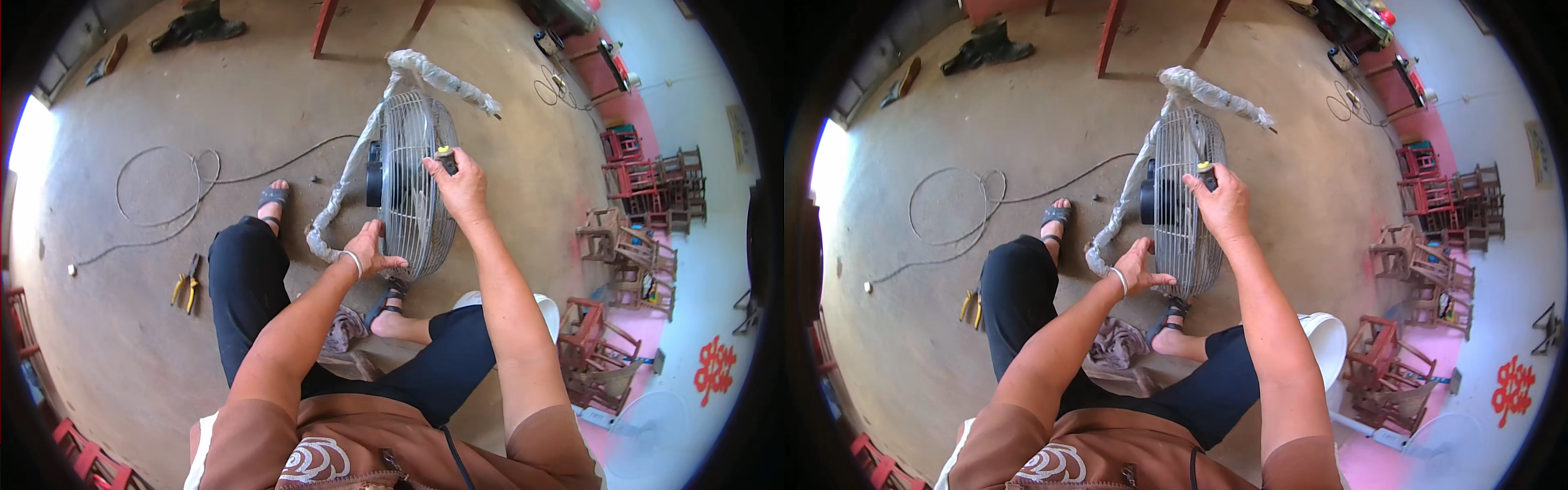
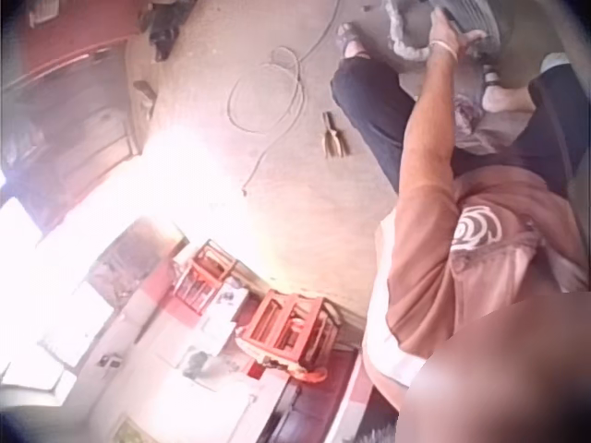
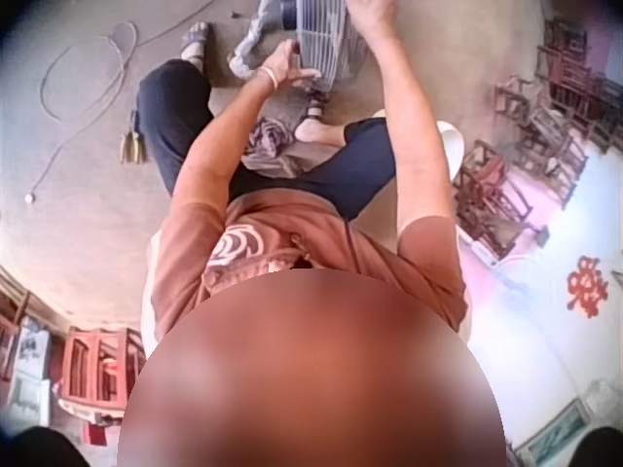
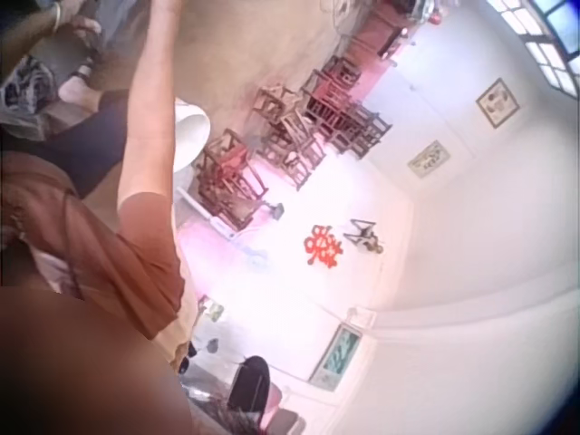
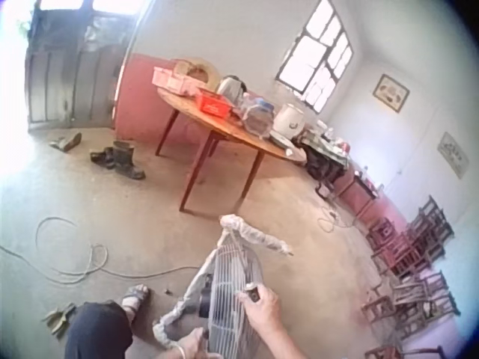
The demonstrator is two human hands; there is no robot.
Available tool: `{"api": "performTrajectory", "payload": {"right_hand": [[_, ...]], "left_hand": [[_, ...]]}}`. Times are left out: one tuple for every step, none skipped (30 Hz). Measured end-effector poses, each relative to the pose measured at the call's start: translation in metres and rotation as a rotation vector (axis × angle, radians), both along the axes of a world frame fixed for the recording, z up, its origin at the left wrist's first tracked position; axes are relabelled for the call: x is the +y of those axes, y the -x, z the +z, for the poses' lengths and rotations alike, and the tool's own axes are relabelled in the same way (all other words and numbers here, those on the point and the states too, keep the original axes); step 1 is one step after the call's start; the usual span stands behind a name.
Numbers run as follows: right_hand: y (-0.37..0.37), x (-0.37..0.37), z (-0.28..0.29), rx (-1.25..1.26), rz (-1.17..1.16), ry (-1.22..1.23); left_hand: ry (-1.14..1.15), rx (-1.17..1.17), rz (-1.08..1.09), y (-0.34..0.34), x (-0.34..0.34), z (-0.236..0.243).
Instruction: Repairing an electric fan using a screwdriver.
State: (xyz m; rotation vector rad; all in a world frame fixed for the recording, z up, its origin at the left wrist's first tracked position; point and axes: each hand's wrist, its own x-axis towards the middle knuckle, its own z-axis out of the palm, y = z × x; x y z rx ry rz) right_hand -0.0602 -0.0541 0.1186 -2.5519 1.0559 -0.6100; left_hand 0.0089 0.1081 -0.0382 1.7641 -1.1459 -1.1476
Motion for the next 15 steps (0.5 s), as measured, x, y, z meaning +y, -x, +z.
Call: {"api": "performTrajectory", "payload": {"right_hand": [[0.001, 0.0, 0.0, -0.002, -0.037, -0.026], [0.0, 0.0, 0.001, -0.011, -0.072, -0.049], [0.001, -0.005, -0.003, -0.027, -0.018, -0.014], [0.004, -0.008, -0.006, -0.02, -0.006, -0.003], [0.007, -0.009, -0.009, -0.094, -0.034, -0.303], [0.01, -0.007, -0.008, -0.163, -0.062, -0.604], [0.015, -0.002, -0.009, -0.239, -0.102, -0.644], [0.026, 0.001, -0.008, -0.232, -0.097, -0.635], [0.041, 0.005, -0.01, -0.201, -0.198, -0.525], [0.053, 0.006, -0.014, -0.173, -0.298, -0.414], [0.067, 0.0, -0.023, -0.174, -0.305, -0.402], [0.085, -0.01, -0.043, -0.121, -0.308, -0.326], [0.098, -0.018, -0.061, -0.07, -0.309, -0.259], [0.101, -0.02, -0.074, 0.017, -0.417, -0.418], [0.088, -0.008, -0.07, -0.017, -0.426, -0.536]], "left_hand": [[0.006, 0.02, 0.013, 0.004, 0.001, -0.001], [0.023, 0.0, 0.029, 0.004, 0.002, -0.002], [0.042, -0.022, 0.042, 0.003, 0.001, -0.004], [0.054, -0.015, 0.054, 0.004, 0.003, -0.006], [0.04, -0.005, 0.063, 0.006, 0.008, -0.011], [0.027, 0.004, 0.074, 0.01, 0.012, -0.017], [0.022, 0.068, 0.088, 0.012, 0.015, -0.023], [0.031, 0.074, 0.093, 0.015, 0.014, -0.017], [-0.01, 0.133, 0.16, 0.018, 0.016, -0.006], [-0.054, 0.19, 0.225, 0.02, 0.018, 0.005], [-0.01, 0.181, 0.263, 0.02, 0.014, 0.017], [-0.001, 0.184, 0.251, 0.019, 0.008, 0.026], [0.067, 0.201, 0.34, 0.015, 0.003, 0.033], [0.132, 0.212, 0.433, 0.009, -0.002, 0.035], [0.146, 0.153, 0.45, 0.0, -0.005, 0.031]]}}
